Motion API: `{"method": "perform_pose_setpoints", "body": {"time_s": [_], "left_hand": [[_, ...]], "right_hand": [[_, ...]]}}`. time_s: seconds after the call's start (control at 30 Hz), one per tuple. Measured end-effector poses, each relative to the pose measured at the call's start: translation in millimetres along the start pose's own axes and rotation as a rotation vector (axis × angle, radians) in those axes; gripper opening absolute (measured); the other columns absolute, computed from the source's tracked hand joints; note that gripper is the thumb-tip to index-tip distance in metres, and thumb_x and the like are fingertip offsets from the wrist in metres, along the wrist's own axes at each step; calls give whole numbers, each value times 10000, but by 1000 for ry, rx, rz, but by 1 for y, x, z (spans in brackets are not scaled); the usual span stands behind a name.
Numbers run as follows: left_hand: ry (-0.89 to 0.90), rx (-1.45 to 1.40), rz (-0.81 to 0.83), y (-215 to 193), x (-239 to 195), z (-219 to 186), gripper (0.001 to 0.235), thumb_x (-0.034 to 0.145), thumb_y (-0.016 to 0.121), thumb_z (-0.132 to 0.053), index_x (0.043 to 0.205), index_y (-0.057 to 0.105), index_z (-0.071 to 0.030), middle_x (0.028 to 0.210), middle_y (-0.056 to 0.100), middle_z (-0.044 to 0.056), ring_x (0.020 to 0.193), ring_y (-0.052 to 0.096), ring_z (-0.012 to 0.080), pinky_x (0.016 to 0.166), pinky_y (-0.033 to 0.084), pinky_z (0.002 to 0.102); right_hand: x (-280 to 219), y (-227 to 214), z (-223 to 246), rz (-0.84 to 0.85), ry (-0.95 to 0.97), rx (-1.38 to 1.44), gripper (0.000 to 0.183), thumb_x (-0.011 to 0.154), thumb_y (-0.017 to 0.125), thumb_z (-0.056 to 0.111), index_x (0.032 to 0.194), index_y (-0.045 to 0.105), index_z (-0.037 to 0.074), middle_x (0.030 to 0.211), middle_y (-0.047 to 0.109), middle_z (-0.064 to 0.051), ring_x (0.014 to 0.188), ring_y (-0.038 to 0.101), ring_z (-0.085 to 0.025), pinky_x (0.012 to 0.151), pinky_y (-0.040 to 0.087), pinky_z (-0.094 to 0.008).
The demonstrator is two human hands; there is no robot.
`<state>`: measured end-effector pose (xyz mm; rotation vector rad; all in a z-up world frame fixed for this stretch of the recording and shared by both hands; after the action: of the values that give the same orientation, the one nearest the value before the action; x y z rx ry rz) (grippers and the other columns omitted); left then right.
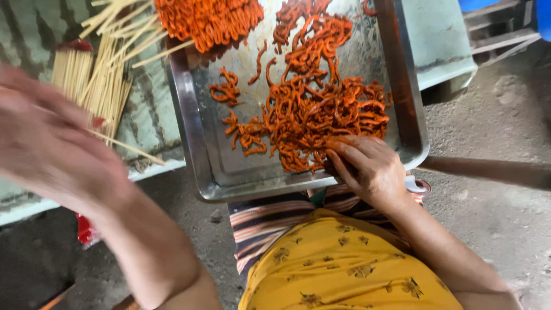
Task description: The person threads orange-colored food strips onto wooden skewers by hand, picking each strip from a metal tray and sliding it onto the stick before placing the finished skewer to the side.
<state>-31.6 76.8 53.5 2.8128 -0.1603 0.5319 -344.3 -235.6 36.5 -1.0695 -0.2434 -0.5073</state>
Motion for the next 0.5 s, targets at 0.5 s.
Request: {"method": "perform_pose_setpoints", "body": {"time_s": [0.5], "left_hand": [[-422,-91,91,96,-174,22,226,1083,641,-248,1107,680,-27,658,609,38,493,470,51,443,341,194]], "right_hand": [[38,-36,-33,63,-66,212,248,980,736,-12,1219,740,55,1242,739,-142,1143,736,-276,1003,596,-377]]}}
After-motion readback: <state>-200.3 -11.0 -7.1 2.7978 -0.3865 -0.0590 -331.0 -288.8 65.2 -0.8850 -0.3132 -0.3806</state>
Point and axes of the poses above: each hand's wrist, its own x-axis towards the middle knuckle, its own y-axis out of the palm, z = x × y, the point moved 5 cm from there along x, towards the middle knuckle
